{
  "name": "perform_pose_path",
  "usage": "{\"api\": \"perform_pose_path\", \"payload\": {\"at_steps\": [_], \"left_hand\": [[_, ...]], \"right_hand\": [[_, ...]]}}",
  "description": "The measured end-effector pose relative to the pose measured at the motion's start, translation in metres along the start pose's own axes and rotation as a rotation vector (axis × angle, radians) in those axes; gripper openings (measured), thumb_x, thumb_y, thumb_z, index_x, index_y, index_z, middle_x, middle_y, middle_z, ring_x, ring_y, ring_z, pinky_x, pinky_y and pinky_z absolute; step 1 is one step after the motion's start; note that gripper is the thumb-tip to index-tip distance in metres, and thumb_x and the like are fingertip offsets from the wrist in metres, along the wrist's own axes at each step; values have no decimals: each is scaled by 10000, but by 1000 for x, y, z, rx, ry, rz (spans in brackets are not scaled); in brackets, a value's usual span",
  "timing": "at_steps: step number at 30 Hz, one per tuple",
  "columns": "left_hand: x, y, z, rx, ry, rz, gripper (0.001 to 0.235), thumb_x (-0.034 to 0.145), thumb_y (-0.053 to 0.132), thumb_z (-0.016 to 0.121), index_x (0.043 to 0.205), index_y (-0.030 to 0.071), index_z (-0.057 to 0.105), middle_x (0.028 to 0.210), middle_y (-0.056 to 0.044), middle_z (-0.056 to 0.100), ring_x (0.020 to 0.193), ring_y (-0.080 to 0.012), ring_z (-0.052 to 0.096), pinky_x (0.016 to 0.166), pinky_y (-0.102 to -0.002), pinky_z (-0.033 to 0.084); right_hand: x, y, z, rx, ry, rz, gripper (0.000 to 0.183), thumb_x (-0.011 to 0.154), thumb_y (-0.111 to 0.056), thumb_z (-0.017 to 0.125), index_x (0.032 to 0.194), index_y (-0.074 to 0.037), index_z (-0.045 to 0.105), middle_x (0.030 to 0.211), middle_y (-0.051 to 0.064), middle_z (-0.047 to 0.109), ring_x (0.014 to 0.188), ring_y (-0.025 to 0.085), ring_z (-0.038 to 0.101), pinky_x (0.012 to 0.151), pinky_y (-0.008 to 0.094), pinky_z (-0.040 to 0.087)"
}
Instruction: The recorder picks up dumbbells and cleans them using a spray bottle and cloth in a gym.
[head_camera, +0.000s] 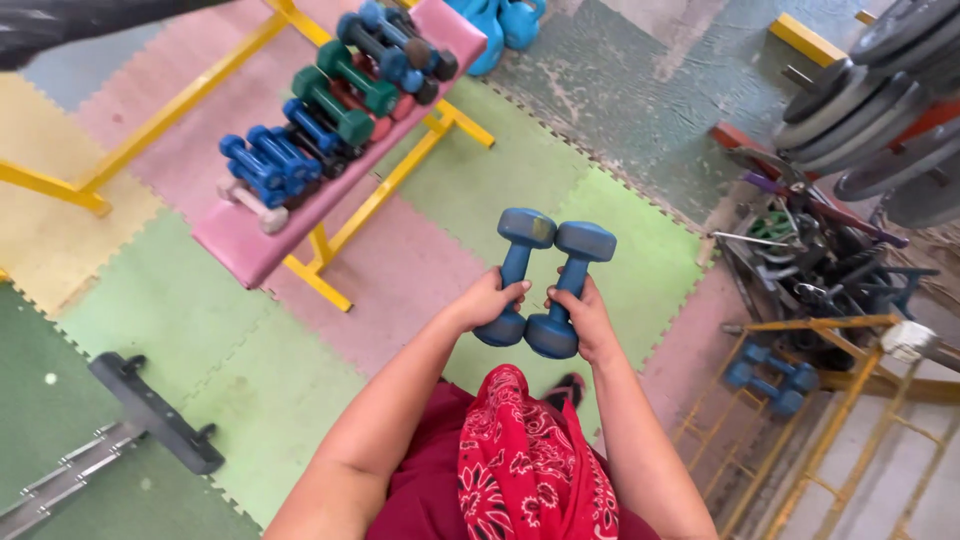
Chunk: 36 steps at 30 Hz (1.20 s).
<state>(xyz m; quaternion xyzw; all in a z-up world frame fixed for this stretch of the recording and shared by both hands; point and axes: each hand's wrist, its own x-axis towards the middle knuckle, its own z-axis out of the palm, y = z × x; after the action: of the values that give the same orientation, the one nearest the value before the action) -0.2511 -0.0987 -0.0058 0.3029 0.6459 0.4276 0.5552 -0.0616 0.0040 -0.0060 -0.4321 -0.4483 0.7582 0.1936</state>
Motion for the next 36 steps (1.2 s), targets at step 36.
{"api": "perform_pose_path", "payload": {"at_steps": [36], "left_hand": [[190, -26, -281, -429, 778, -78, 527, 888, 212, 747, 1234, -43, 443, 809, -103, 693, 724, -175, 697, 652, -326, 574]], "right_hand": [[399, -99, 262, -467, -549, 192, 535, 835, -100, 716, 1329, -24, 526, 913, 58, 649, 750, 141, 641, 655, 314, 533]]}}
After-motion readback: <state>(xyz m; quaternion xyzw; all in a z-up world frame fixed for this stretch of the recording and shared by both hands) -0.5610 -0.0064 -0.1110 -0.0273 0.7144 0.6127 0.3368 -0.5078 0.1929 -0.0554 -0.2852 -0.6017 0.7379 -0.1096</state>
